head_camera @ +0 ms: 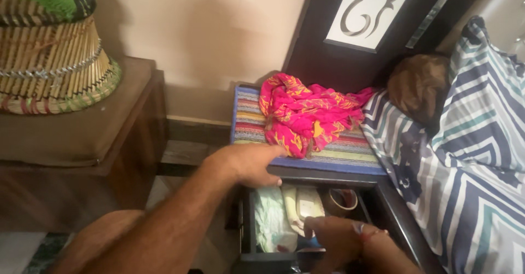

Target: The person folds and places various clothing items and a small pouch into a bedside drawer. They handle a pink patterned cloth, a blue pouch, a light blue garment, a dark sock, and a light-colored cloth, folding each before placing it inside.

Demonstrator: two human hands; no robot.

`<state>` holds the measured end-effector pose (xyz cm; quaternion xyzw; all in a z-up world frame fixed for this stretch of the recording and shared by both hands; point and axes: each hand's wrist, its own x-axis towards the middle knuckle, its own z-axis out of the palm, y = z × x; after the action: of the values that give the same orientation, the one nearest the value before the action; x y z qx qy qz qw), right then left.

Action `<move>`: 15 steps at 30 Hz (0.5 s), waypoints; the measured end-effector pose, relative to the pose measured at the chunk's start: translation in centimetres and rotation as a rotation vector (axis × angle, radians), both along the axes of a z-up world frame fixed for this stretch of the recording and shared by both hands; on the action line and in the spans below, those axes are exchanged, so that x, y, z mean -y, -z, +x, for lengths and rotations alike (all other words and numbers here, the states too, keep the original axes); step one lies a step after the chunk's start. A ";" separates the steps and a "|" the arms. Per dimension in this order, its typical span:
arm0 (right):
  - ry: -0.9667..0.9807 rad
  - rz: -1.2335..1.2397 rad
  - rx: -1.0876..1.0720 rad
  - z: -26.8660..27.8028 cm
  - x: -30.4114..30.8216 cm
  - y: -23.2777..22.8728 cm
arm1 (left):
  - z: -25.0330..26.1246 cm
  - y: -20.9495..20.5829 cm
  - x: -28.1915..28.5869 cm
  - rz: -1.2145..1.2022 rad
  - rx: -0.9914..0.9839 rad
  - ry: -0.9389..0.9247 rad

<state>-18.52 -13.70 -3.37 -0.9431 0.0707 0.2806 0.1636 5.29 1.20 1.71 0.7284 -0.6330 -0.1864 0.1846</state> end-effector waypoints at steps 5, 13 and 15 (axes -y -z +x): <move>0.039 -0.215 -0.036 0.2 -1.8 0.5 | 0.2 -0.8 -1.0 0.005 -0.035 0.009; 0.056 -0.584 0.356 1.1 -1.6 -2.5 | 0.9 -1.6 -1.5 -0.049 -0.016 -0.002; 0.130 -0.690 0.447 1.1 -1.0 -2.2 | 0.9 -1.7 -1.4 -0.068 0.007 0.000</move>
<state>-17.43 -12.70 -1.21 -0.9739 0.1828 0.0177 -0.1334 6.22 2.58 3.38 0.7224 -0.6394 -0.1625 0.2072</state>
